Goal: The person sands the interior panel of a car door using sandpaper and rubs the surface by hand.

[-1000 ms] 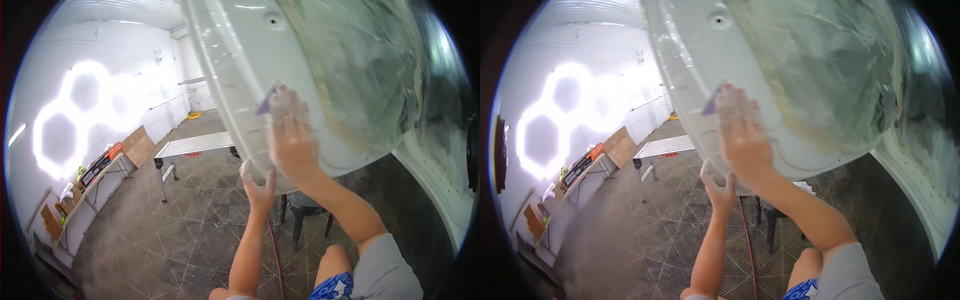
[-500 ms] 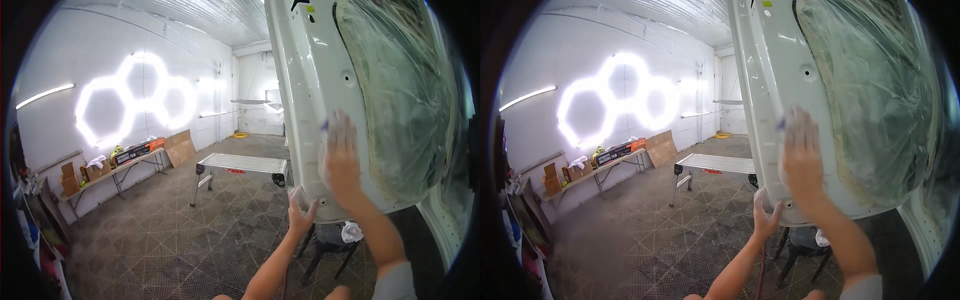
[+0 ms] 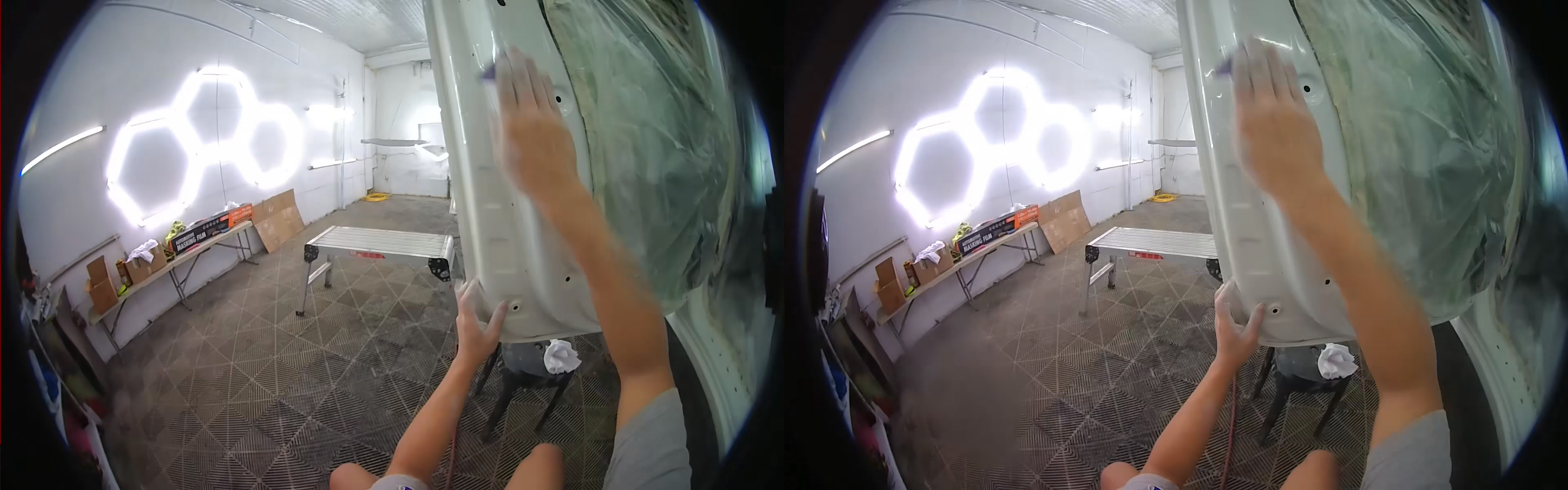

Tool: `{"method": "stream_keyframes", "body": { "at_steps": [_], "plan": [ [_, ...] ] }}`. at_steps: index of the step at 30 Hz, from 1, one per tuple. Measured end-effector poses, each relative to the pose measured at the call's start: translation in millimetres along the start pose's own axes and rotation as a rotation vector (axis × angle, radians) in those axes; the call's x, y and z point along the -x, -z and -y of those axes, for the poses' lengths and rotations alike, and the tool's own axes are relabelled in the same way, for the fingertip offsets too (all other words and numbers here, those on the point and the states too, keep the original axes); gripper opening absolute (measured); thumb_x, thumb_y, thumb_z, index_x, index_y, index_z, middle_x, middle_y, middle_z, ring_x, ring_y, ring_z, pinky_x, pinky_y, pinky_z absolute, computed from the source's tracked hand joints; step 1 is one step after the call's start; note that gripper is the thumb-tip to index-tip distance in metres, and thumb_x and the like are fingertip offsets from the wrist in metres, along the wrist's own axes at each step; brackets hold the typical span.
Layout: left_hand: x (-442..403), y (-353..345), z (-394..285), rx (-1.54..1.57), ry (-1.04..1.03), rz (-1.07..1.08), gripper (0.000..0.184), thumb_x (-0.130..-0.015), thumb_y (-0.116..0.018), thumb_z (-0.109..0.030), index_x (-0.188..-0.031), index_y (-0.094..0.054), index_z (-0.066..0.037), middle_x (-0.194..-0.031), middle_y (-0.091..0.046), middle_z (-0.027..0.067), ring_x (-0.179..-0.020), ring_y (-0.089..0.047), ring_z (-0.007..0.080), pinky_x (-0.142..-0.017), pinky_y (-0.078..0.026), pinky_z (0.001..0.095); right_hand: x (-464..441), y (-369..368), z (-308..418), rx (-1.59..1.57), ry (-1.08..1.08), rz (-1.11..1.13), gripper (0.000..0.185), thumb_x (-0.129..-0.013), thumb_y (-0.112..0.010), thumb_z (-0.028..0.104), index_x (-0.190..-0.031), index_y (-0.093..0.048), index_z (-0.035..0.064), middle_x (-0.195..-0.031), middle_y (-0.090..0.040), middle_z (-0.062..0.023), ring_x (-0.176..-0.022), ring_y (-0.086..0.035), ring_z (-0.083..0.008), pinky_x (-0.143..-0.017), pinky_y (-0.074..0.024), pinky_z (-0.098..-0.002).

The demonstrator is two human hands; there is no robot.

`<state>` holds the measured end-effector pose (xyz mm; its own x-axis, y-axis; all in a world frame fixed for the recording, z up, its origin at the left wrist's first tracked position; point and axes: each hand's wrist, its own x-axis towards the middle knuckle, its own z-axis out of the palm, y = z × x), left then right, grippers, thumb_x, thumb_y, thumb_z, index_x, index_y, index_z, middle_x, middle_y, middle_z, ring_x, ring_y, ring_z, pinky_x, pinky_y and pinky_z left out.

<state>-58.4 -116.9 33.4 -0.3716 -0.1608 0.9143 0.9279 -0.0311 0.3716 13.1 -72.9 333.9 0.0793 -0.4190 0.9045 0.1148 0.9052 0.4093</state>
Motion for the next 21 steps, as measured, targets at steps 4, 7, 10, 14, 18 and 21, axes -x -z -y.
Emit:
{"method": "stream_keyframes", "body": {
  "at_steps": [4, 7, 10, 14, 18, 21],
  "plan": [
    [3, 2, 3, -0.013, 0.044, 0.020, 0.065, -0.090, -0.072, -0.009, -0.143, -0.038, 0.004, -0.139, -0.046, 0.0232, -0.129, -0.049, 0.0341, -0.109, -0.039, 0.0460, 15, 3, 6, -0.035, -0.057, -0.037, 0.067, -0.090, -0.057, 0.009, -0.150, -0.032, -0.0078, -0.156, -0.037, -0.0254, -0.144, -0.037, -0.0416, -0.120, -0.0319, -0.0491],
    [7, 1, 0, 0.069, 0.093, 0.035, 0.065, -0.090, -0.072, -0.009, -0.143, -0.038, 0.004, -0.140, -0.046, 0.0225, -0.130, -0.049, 0.0329, -0.111, -0.037, 0.0452, 113, 20, 22, -0.007, -0.083, 0.062, 0.074, -0.089, -0.060, 0.011, -0.153, -0.027, -0.0073, -0.158, -0.034, -0.0263, -0.145, -0.035, -0.0433, -0.120, -0.0312, -0.0500],
    [2, 3, -9, -0.005, 0.084, 0.017, 0.064, -0.090, -0.071, -0.008, -0.143, -0.038, 0.004, -0.138, -0.047, 0.0220, -0.131, -0.048, 0.0329, -0.111, -0.038, 0.0446, 84, 19, 16, -0.006, -0.067, 0.075, 0.072, -0.089, -0.061, 0.011, -0.151, -0.031, -0.0095, -0.157, -0.034, -0.0283, -0.145, -0.035, -0.0444, -0.120, -0.0306, -0.0507],
    [5, 1, 3, 0.013, 0.046, 0.000, 0.066, -0.090, -0.070, -0.007, -0.145, -0.035, 0.005, -0.139, -0.047, 0.0224, -0.132, -0.046, 0.0328, -0.111, -0.038, 0.0442, 1, 1, 12, -0.038, -0.048, -0.045, 0.070, -0.083, -0.062, 0.008, -0.145, -0.038, -0.0135, -0.156, -0.034, -0.0292, -0.145, -0.035, -0.0437, -0.121, -0.0281, -0.0530],
    [5, 4, 1, 0.020, 0.080, 0.043, 0.066, -0.091, -0.070, -0.007, -0.145, -0.034, 0.006, -0.138, -0.046, 0.0214, -0.132, -0.047, 0.0317, -0.110, -0.038, 0.0438, 130, 32, 35, -0.077, -0.155, 0.106, 0.071, -0.083, -0.064, 0.013, -0.144, -0.038, -0.0125, -0.155, -0.035, -0.0293, -0.143, -0.037, -0.0445, -0.119, -0.0307, -0.0532],
    [3, 2, 3, -0.026, 0.034, 0.027, 0.068, -0.091, -0.070, -0.008, -0.146, -0.033, 0.007, -0.139, -0.045, 0.0209, -0.130, -0.049, 0.0313, -0.110, -0.039, 0.0438, 171, 46, 46, -0.080, -0.205, 0.177, 0.071, -0.084, -0.067, 0.016, -0.143, -0.039, -0.0118, -0.154, -0.037, -0.0290, -0.141, -0.041, -0.0456, -0.117, -0.0342, -0.0539]
  ]
}}
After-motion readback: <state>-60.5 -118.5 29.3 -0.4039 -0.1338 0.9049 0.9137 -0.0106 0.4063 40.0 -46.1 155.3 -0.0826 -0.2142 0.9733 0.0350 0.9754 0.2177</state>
